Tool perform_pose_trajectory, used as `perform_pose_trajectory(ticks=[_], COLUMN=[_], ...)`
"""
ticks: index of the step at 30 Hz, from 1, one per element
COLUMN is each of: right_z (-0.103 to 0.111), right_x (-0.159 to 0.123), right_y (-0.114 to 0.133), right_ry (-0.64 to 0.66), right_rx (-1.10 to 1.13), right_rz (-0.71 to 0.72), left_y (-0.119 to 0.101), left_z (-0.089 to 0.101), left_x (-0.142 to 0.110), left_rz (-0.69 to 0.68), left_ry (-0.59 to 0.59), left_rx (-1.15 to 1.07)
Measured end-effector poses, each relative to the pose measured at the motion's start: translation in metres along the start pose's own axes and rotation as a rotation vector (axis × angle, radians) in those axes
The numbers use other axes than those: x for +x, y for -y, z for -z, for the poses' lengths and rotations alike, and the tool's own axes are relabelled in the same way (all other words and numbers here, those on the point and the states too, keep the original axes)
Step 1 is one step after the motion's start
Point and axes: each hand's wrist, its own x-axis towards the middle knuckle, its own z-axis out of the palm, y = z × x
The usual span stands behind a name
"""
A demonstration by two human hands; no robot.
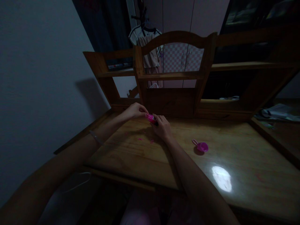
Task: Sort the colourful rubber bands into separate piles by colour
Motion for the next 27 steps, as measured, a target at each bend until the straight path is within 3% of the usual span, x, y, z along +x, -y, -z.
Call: perform_pose_trajectory(ticks=[4,9,13,18,27], right_z=[0.000,0.001,0.003,0.004,0.002], right_x=[0.000,0.000,0.000,0.000,-0.001], right_y=[-0.001,0.000,0.002,0.004,0.002], right_ry=[0.000,-0.001,-0.012,-0.041,-0.025], right_rx=[0.012,0.023,0.030,0.044,0.042], right_rz=[-0.004,0.012,0.002,-0.025,-0.041], left_y=[-0.013,-0.018,-0.013,-0.003,0.002], left_z=[0.017,0.022,0.013,-0.002,-0.020], left_x=[-0.010,-0.020,-0.016,-0.007,-0.005], left_rz=[0.052,0.052,-0.025,-0.070,-0.146], left_ry=[0.244,0.286,0.172,-0.084,-0.300], left_rx=[-0.085,-0.125,-0.040,-0.048,0.006])
